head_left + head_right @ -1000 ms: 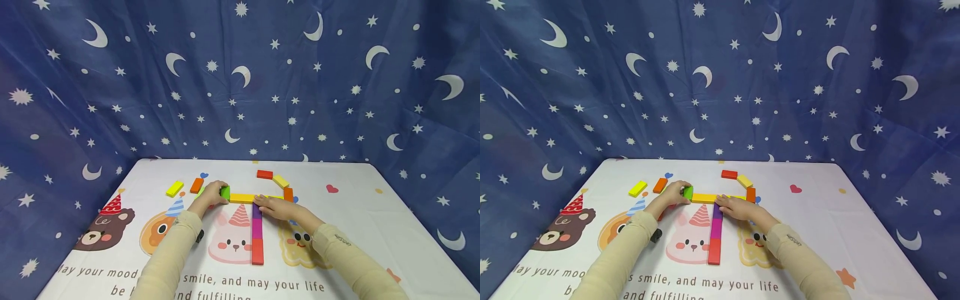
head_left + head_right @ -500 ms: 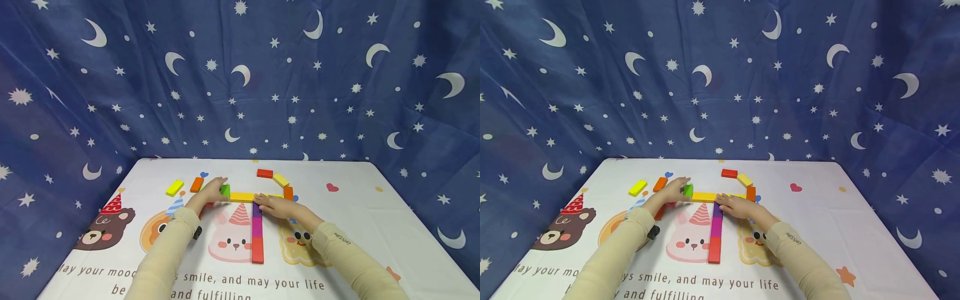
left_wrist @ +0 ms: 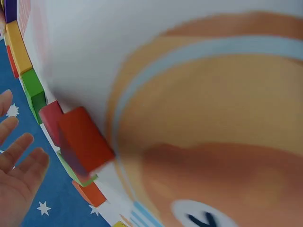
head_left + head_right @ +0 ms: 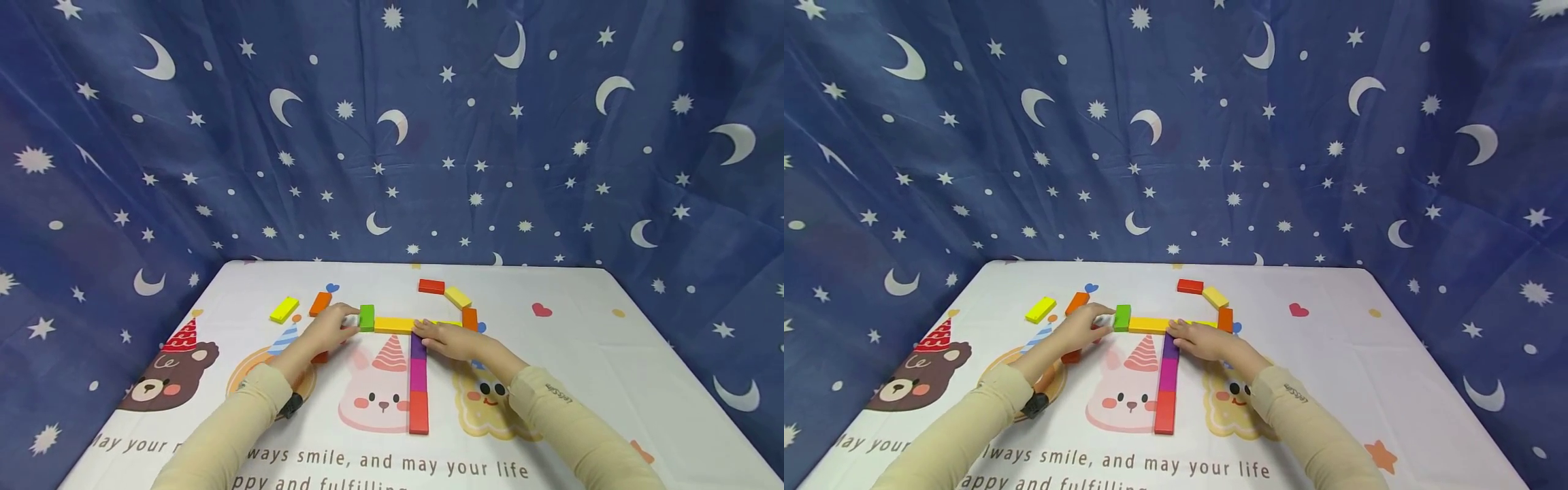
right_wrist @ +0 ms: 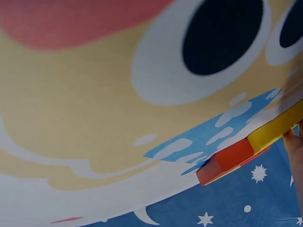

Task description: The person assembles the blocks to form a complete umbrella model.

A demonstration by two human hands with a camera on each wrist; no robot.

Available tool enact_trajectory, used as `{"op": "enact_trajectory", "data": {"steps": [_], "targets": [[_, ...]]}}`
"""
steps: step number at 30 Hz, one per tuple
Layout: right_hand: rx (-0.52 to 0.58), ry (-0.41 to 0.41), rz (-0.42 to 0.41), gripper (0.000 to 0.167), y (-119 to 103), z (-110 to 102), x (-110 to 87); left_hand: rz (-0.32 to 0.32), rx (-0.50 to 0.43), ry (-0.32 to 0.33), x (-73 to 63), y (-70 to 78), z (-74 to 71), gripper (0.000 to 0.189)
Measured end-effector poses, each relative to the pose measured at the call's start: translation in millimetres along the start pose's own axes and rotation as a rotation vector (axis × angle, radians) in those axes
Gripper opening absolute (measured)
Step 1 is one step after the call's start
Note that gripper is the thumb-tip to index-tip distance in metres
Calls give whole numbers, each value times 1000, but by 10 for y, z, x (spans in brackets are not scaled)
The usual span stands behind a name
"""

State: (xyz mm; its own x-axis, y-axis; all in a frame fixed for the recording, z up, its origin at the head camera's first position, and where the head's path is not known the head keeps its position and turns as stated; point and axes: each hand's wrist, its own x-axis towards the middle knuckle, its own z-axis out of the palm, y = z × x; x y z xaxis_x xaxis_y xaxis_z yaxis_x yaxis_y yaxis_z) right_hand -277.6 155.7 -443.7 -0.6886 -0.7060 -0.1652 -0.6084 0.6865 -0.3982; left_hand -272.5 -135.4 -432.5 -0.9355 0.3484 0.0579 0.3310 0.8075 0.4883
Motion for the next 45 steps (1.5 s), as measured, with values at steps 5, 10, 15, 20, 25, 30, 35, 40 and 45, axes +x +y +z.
{"op": "enact_trajectory", "data": {"steps": [5, 10, 15, 20, 25, 30, 35, 40, 45], "targets": [[-15, 6, -8, 45, -14, 6, 8, 8, 26, 46, -173, -77, -29, 36], [-28, 4, -24, 45, -22, -9, 5, 16, 53, 54, -285, -178, -89, 37], [-11, -7, -9, 45, -33, -7, 6, 18, 47, 57, -388, -266, -119, 39], [-2, -6, -4, 45, -35, -10, -4, 51, 83, 46, -462, -313, -131, 41], [4, -5, -6, 45, -36, -4, 7, 41, 114, 7, -560, -344, -171, 47], [-4, -4, -1, 46, -31, -5, 5, 31, 101, -27, -637, -380, -235, 54], [-8, 2, 7, 45, -29, -16, -8, 49, 71, -79, -637, -417, -266, 58], [1, 4, 16, 45, -25, -26, -6, 45, 89, -106, -577, -423, -243, 58], [-4, -6, 26, 46, -32, -2, 3, -8, 111, -65, -529, -404, -184, 56]]}}
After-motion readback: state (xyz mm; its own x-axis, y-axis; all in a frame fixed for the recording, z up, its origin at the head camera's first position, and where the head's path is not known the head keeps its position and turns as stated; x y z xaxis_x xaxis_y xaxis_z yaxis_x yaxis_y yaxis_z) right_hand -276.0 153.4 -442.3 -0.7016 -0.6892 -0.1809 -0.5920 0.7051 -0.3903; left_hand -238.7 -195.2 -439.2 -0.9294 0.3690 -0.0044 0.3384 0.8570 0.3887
